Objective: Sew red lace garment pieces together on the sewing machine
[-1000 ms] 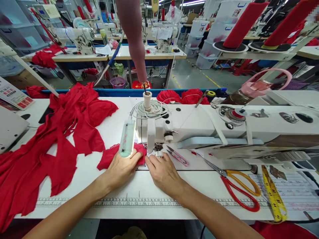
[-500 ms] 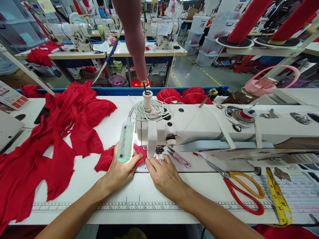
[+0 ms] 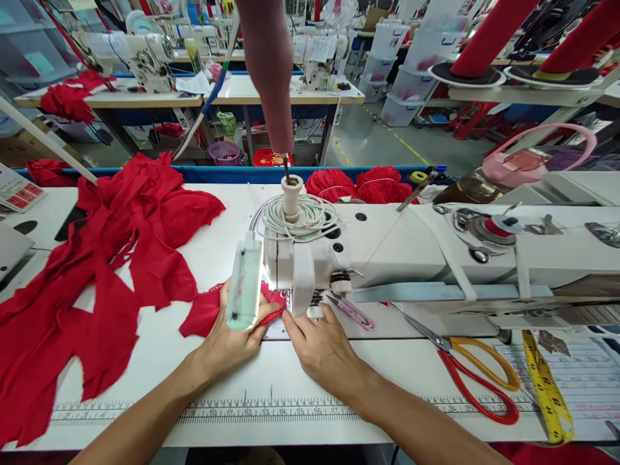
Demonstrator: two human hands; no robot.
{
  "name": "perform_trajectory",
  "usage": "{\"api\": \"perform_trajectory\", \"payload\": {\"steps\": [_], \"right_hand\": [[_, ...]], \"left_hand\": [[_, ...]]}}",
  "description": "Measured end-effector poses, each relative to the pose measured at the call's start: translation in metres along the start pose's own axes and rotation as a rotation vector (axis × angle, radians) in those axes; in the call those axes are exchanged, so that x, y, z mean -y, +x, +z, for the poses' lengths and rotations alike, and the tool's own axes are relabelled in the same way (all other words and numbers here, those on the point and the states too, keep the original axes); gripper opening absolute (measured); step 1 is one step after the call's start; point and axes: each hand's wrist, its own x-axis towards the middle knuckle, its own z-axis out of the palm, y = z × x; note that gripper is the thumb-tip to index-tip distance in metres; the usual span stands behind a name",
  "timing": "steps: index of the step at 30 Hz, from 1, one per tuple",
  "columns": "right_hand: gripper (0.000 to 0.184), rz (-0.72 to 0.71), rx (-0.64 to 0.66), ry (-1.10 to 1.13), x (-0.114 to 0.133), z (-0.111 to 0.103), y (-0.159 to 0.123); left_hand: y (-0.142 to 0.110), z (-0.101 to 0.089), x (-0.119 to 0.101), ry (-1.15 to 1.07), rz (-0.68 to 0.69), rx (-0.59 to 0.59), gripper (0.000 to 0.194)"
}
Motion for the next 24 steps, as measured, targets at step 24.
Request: {"api": "perform_trajectory", "payload": {"steps": [24], "right_hand": [[0.04,-0.003,-0.031,0.045,-0.0061,-0.0028,-0.0042]], "left_hand": [[-0.0026,0.0026,0.0,0.132,0.082,0.026,0.029]]}}
